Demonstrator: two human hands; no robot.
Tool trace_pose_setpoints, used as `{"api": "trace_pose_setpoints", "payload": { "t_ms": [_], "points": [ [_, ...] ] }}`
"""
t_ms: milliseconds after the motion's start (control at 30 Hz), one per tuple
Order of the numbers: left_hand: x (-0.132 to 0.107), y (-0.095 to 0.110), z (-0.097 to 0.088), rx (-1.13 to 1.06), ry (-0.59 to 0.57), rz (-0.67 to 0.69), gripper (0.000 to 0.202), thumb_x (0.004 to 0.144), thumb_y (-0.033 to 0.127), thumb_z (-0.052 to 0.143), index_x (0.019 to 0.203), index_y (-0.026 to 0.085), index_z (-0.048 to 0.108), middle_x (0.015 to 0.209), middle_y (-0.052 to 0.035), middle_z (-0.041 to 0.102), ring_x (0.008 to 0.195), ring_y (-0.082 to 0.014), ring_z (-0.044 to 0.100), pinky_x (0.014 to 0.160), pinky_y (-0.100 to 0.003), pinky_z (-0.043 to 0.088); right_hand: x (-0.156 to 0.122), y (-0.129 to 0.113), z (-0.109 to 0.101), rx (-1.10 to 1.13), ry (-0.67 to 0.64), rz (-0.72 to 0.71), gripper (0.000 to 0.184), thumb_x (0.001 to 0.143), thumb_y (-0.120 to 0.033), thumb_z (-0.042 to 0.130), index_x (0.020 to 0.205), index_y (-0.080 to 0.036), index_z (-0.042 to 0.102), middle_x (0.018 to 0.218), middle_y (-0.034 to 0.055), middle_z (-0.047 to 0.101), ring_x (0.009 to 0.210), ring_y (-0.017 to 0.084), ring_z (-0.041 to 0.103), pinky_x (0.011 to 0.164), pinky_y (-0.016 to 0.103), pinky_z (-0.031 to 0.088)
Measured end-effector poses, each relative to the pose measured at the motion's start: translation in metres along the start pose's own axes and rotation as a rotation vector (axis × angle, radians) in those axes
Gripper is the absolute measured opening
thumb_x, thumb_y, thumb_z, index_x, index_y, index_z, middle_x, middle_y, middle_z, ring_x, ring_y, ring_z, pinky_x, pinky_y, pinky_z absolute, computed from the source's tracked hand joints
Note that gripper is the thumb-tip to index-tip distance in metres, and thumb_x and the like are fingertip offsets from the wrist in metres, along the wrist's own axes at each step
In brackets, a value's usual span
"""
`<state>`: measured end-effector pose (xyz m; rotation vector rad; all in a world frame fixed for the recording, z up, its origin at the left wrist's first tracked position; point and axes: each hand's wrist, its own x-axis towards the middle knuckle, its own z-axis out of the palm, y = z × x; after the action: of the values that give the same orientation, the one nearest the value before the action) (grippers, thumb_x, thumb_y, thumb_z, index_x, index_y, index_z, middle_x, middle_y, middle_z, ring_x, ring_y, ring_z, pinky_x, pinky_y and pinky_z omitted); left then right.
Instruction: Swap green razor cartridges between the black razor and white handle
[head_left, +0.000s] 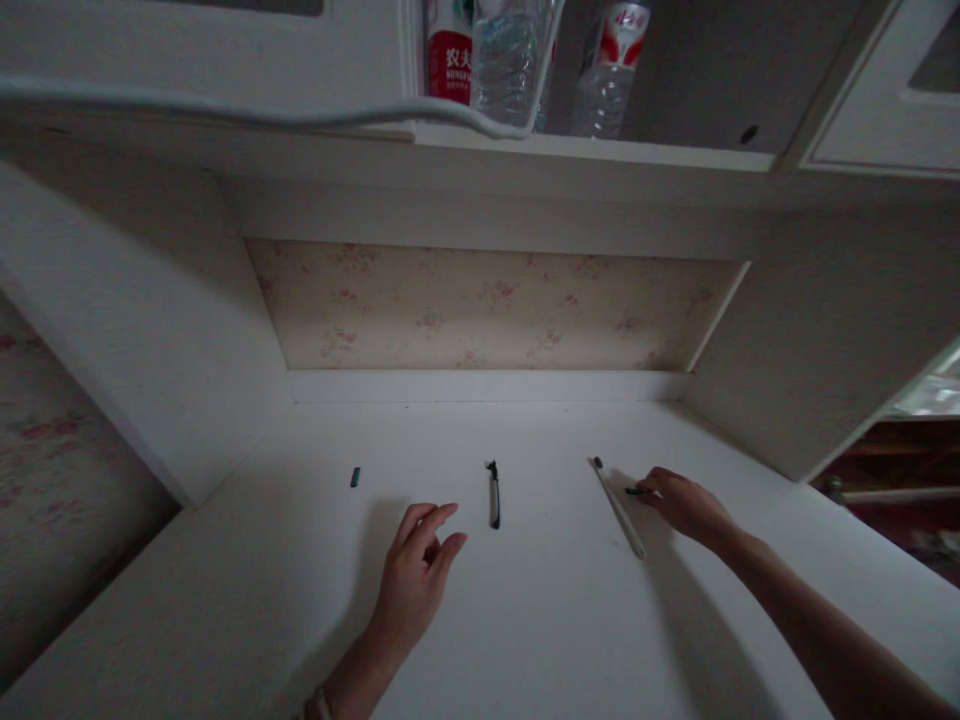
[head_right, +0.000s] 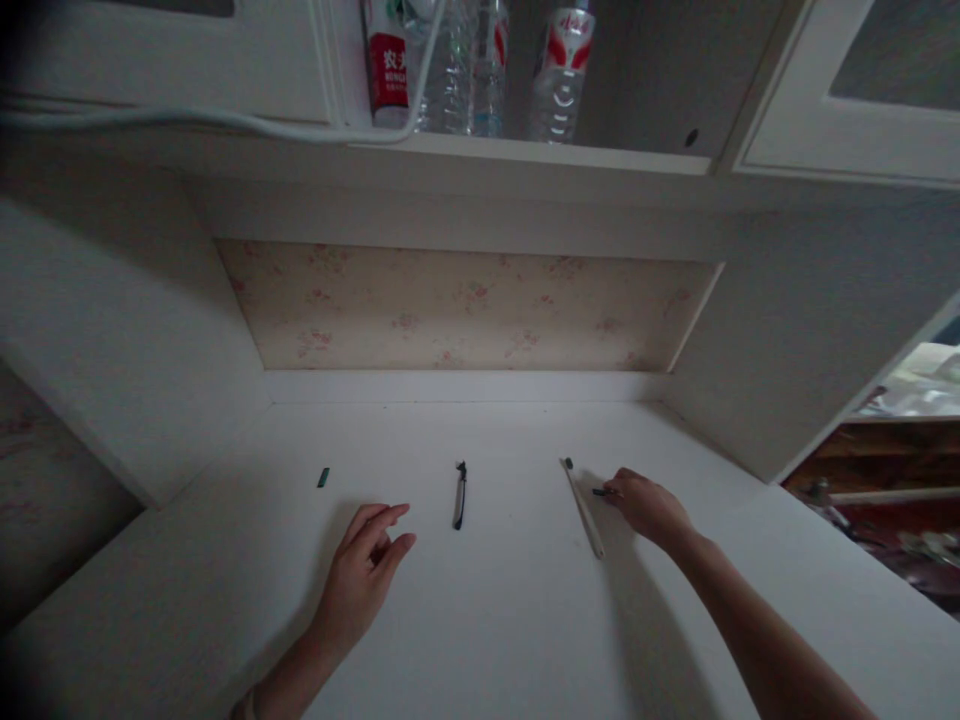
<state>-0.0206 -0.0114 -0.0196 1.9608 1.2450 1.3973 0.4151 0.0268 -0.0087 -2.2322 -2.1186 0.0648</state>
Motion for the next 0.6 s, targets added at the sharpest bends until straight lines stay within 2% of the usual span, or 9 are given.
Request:
{"api": "trace_pose_setpoints", "payload": {
  "t_ms": [133, 300, 600],
  "points": [
    [0.0, -0.001, 0.0, 0.02, -0.02, -0.018, 0.027, 0.091, 0.034, 0.051, 0.112, 0.022, 0.061, 0.1, -0.006, 0.053, 0.057, -0.0087, 0.051, 0.058, -0.024, 0.05, 0.005, 0.002, -0.002, 0.0, -0.025, 0.013, 0.019, 0.086, -0.022, 0.056, 0.091, -0.024, 0.074, 0.099, 0.0067, 0.067, 0.086, 0.023, 0.065, 0.069, 0.027, 0.042],
    [0.001, -0.004, 0.0, 0.023, -0.037, -0.011, 0.026, 0.091, 0.034, 0.05, 0.113, 0.022, 0.059, 0.102, -0.0069, 0.052, 0.057, -0.0087, 0.05, 0.058, -0.025, 0.049, 0.009, 0.003, -0.003, 0.013, -0.035, 0.051, 0.016, 0.084, -0.026, 0.06, 0.09, -0.023, 0.074, 0.098, 0.0074, 0.068, 0.085, 0.023, 0.065, 0.07, 0.026, 0.043],
    [-0.001, -0.003, 0.0, 0.055, -0.109, -0.01, 0.024, 0.093, 0.033, 0.047, 0.11, 0.023, 0.061, 0.103, -0.0067, 0.052, 0.064, -0.0107, 0.054, 0.059, -0.024, 0.048, 0.009, 0.011, -0.003, 0.049, -0.007, 0.106, 0.019, 0.081, -0.025, 0.062, 0.096, -0.021, 0.073, 0.1, 0.0074, 0.069, 0.09, 0.025, 0.064, 0.071, 0.027, 0.043]
  ]
}}
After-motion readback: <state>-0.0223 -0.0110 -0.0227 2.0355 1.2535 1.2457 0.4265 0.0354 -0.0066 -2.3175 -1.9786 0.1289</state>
